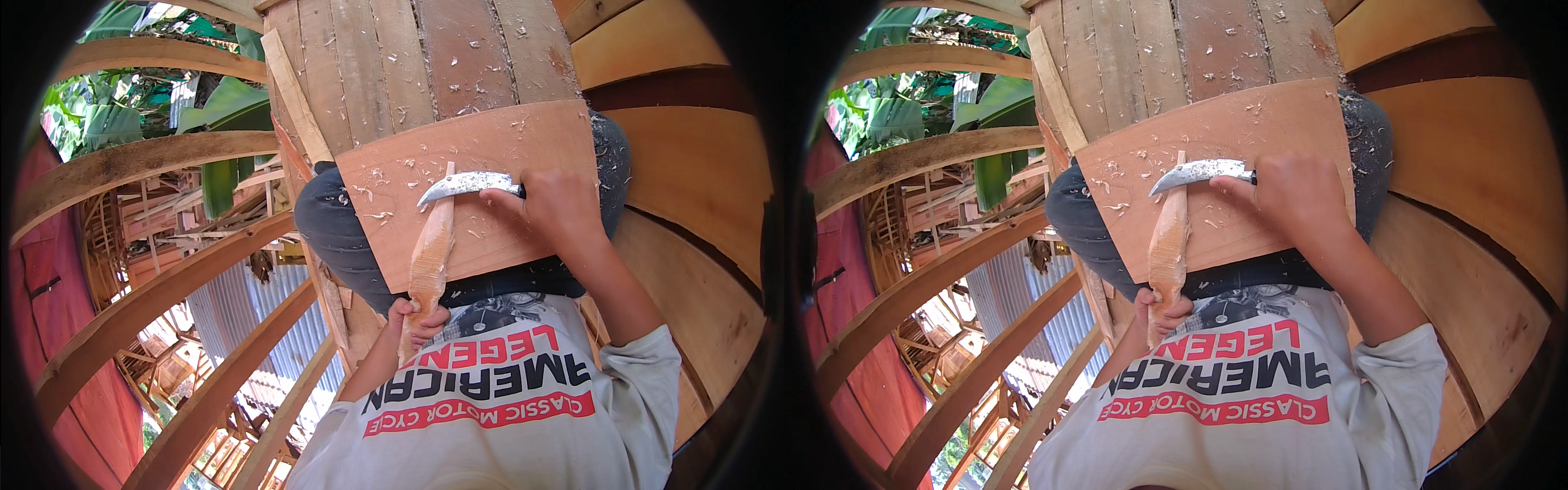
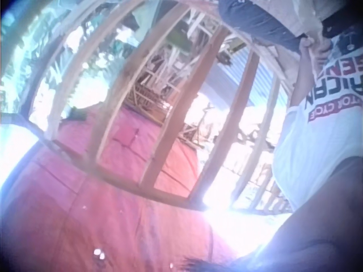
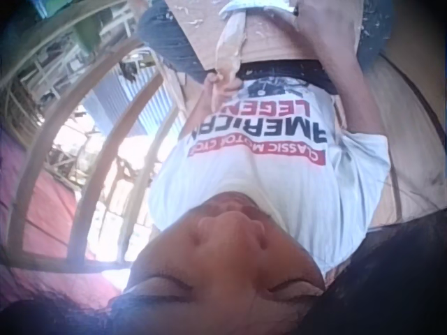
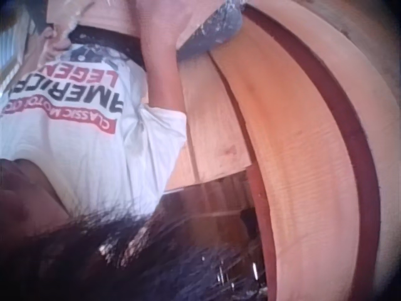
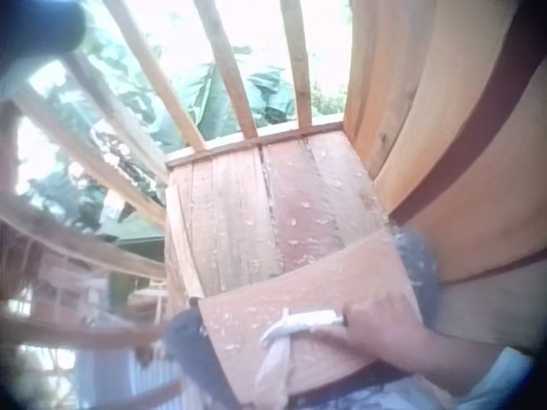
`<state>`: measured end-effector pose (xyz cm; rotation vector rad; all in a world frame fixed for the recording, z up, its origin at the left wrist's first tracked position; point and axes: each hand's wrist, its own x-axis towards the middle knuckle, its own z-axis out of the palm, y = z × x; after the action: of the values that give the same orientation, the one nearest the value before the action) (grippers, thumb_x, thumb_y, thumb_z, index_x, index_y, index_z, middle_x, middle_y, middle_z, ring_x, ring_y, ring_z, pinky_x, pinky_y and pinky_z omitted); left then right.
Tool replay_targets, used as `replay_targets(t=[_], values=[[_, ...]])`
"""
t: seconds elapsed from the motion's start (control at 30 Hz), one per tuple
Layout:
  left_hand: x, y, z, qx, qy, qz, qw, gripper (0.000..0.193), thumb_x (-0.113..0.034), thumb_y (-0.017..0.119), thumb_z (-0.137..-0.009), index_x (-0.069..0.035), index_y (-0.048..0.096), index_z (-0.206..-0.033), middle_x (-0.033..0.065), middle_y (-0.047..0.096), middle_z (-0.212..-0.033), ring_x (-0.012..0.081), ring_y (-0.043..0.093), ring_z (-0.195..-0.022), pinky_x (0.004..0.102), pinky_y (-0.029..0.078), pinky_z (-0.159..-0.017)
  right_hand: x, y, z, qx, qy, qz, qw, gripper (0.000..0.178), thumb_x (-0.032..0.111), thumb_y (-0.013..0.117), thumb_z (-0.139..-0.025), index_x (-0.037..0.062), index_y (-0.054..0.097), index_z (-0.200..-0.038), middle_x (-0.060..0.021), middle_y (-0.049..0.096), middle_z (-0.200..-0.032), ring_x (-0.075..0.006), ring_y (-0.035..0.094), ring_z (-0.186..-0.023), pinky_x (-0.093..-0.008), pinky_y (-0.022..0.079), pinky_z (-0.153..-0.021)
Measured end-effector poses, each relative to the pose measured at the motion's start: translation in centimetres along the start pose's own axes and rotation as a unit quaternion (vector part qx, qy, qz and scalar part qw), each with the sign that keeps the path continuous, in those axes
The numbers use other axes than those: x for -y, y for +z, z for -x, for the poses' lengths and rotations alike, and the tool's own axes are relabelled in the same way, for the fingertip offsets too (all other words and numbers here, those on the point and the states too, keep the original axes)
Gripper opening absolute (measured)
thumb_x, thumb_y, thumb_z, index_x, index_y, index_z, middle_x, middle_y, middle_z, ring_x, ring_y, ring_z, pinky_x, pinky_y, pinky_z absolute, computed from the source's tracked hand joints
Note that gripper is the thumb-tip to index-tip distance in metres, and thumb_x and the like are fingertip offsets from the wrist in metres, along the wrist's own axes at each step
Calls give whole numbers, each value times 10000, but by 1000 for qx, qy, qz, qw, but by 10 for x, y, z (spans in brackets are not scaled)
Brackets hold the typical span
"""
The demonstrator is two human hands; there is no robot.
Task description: The person sits on a wooden floor and uses a curved knife to carve a long, thin piece of wood. They hold the wood in their left hand and shave off thin strips with the knife in their right hand, creating a pile of wood shavings on the floor.
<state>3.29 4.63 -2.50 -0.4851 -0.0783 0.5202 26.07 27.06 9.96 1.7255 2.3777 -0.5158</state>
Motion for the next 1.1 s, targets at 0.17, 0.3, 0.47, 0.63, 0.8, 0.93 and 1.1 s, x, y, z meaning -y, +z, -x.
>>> replay_targets(t=[0.17, 0.3, 0.47, 0.63, 0.8, 0.93, 1.1], values=[[2, -1, 0, -8, 8, -8, 1000, 427, -397, 666, -719, -55, 410, -729, 29, 431, -568, 97, 424, -438, 221, 384, -398, -16, 6, -16, -35, 82, -18, 996, 705, 682, 501, -846, 17, 718, -755, -188, 638, -639, -335, 662, -621, -416, 523, -582], [2, 2, 4, -36, 1, -21, 999, 421, -391, 659, -705, -44, 421, -721, 31, 432, -572, 87, 424, -445, 197, 381, -392, -50, -34, -18, -112, 135, 0, 985, 679, 651, 518, -859, 8, 710, -752, -214, 646, -672, -350, 670, -656, -422, 532, -608], [4, 3, 2, -24, -2, -14, 1000, 426, -387, 656, -710, -33, 421, -742, 42, 440, -593, 89, 426, -467, 202, 370, -405, -4, -17, 30, 33, 3, -62, 998, 628, 613, 561, -844, 24, 712, -688, -191, 620, -595, -345, 643, -575, -429, 500, -546], [3, 7, 2, -35, -2, -3, 999, 420, -389, 650, -732, -46, 406, -745, 34, 434, -585, 92, 437, -452, 231, 409, -409, 10, 14, 39, 77, -18, -65, 995, 621, 630, 592, -809, 30, 718, -712, -166, 610, -569, -319, 633, -550, -404, 486, -535], [4, 6, -1, -27, 8, -6, 1000, 428, -400, 652, -741, -52, 404, -746, 31, 433, -580, 101, 454, -449, 254, 436, -407, 4, 11, 26, 56, -28, -36, 997, 639, 662, 582, -792, 44, 700, -683, -161, 600, -558, -324, 629, -547, -413, 483, -533], [1, 14, -7, -43, 28, -6, 999, 431, -389, 655, -722, -33, 413, -731, 35, 424, -575, 90, 420, -447, 210, 386, -392, 1, 13, 16, 34, -24, -1, 999, 698, 695, 513, -823, 37, 707, -697, -173, 620, -591, -325, 649, -577, -401, 496, -536], [2, 10, -2, -112, 33, -73, 990, 434, -375, 650, -721, -2, 428, -736, 44, 418, -583, 92, 420, -457, 191, 362, -380, -63, -25, -28, -132, 191, -22, 972, 727, 683, 476, -863, 5, 710, -748, -219, 650, -684, -379, 668, -681, -447, 528, -629]])
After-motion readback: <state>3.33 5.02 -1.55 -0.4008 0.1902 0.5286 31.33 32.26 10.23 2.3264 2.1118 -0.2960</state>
